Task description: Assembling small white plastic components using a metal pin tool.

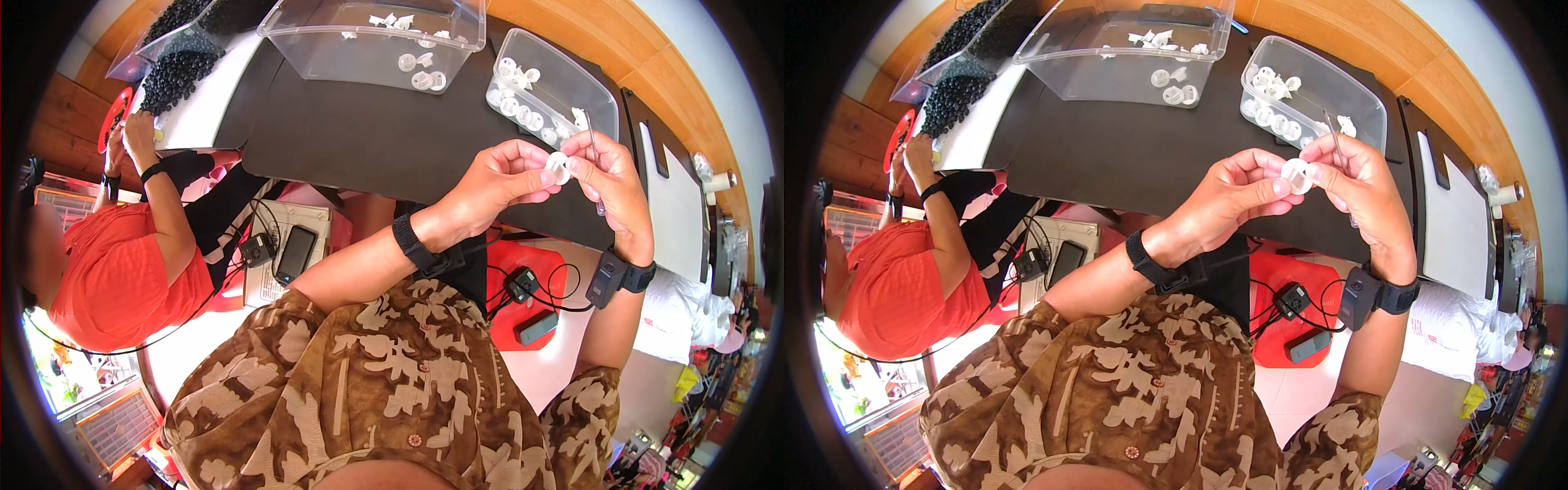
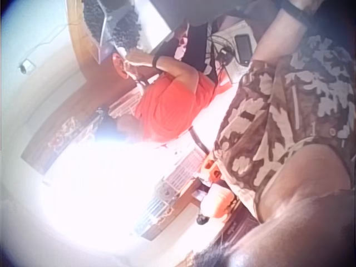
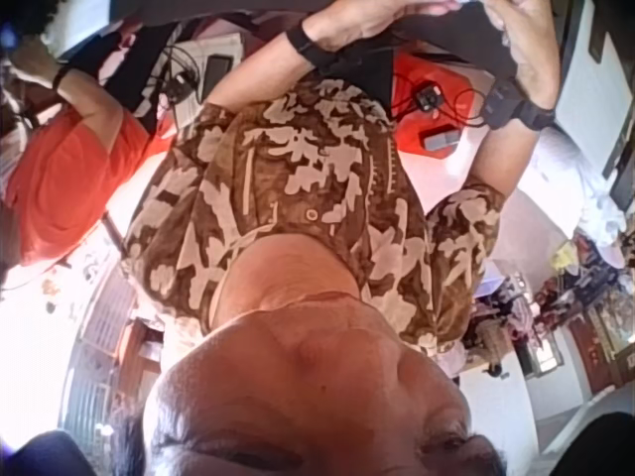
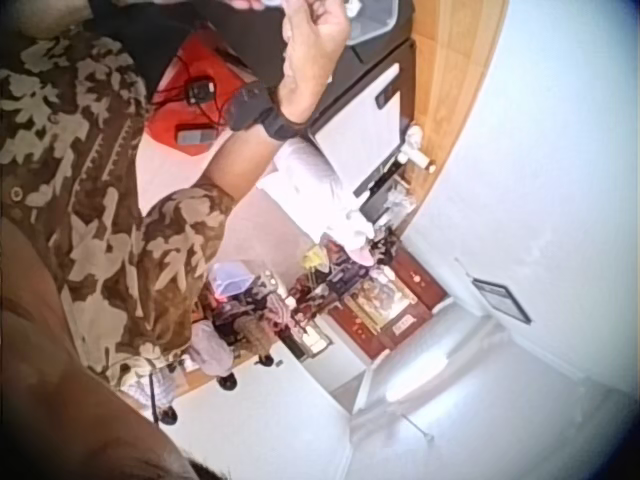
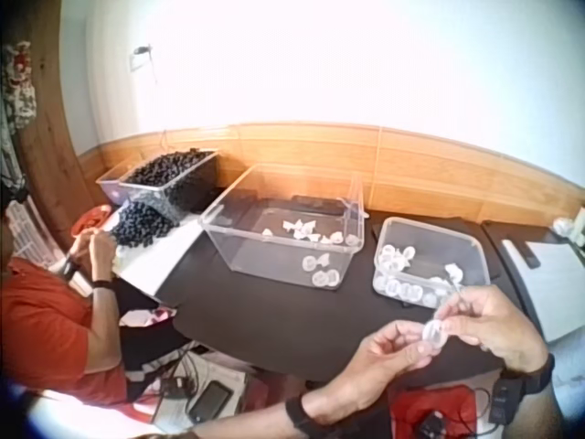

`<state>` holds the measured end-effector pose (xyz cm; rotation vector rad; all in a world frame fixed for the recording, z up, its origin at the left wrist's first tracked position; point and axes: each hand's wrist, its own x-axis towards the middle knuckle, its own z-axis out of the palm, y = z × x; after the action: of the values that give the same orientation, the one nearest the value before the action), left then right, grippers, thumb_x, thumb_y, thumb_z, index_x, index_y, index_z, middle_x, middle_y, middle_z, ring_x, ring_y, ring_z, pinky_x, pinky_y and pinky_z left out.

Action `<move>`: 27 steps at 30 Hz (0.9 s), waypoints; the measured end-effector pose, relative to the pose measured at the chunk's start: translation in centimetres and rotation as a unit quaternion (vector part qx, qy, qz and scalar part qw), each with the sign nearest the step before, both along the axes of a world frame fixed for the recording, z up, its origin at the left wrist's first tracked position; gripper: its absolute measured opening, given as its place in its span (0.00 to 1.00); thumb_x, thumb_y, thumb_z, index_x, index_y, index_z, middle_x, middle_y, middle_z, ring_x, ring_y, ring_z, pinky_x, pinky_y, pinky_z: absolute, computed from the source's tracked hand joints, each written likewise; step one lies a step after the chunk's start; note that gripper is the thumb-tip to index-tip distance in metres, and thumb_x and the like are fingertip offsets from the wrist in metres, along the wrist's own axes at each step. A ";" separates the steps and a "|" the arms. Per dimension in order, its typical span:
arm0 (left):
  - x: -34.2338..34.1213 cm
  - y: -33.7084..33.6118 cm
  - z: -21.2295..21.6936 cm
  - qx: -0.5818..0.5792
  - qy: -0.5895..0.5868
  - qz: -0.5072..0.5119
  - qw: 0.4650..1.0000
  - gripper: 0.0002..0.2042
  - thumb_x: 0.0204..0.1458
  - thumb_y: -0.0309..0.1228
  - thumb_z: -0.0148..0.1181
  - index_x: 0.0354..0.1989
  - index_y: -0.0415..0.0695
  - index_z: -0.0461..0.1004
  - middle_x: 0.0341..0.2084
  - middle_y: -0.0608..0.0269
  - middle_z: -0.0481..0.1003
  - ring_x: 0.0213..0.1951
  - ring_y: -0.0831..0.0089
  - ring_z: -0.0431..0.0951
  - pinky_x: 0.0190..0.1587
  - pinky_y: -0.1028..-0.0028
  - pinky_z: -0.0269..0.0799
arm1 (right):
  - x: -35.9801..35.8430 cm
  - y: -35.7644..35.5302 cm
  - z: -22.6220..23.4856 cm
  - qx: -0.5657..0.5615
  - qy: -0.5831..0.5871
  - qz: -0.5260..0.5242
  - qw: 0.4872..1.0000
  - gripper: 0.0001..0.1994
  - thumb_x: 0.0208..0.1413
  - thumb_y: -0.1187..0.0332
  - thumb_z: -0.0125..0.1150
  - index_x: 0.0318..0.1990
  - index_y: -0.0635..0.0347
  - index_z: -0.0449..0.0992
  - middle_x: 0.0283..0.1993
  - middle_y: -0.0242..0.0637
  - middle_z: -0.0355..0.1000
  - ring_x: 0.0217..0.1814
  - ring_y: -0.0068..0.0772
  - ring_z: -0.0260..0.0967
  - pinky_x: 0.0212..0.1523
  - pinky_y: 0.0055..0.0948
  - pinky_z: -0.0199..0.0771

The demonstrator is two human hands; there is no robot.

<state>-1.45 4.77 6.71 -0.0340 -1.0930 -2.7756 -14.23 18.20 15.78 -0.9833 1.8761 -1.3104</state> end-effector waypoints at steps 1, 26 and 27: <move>-0.1 0.0 0.1 0.012 -0.001 -0.001 1.000 0.09 0.55 0.26 0.59 0.43 0.41 0.71 0.42 0.58 0.75 0.43 0.70 0.78 0.47 0.76 0.77 | -0.3 -0.1 0.2 0.003 -0.017 0.010 1.000 0.07 0.56 0.70 0.59 0.39 0.63 0.74 0.27 0.25 0.68 0.19 0.07 0.51 0.18 0.11 0.48; 1.7 -5.3 -4.4 0.025 -0.070 0.112 0.991 0.18 0.58 0.29 0.56 0.55 0.44 0.63 0.50 0.58 0.71 0.47 0.71 0.75 0.49 0.75 0.73 | -5.0 -11.4 5.7 0.014 0.047 0.095 0.994 0.07 0.53 0.69 0.62 0.38 0.61 0.75 0.26 0.22 0.67 0.18 0.07 0.50 0.17 0.11 0.46; 1.8 -5.4 -4.6 0.023 -0.066 0.117 0.991 0.18 0.58 0.29 0.56 0.55 0.44 0.63 0.50 0.58 0.71 0.47 0.71 0.75 0.49 0.75 0.73 | -5.1 -12.0 5.9 0.011 0.051 0.100 0.994 0.07 0.53 0.69 0.62 0.38 0.61 0.75 0.26 0.22 0.67 0.18 0.07 0.50 0.17 0.11 0.46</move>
<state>0.37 -0.62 2.09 0.2694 -0.9894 -2.6209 -19.31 6.20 21.66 -1.2111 1.8098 -1.1387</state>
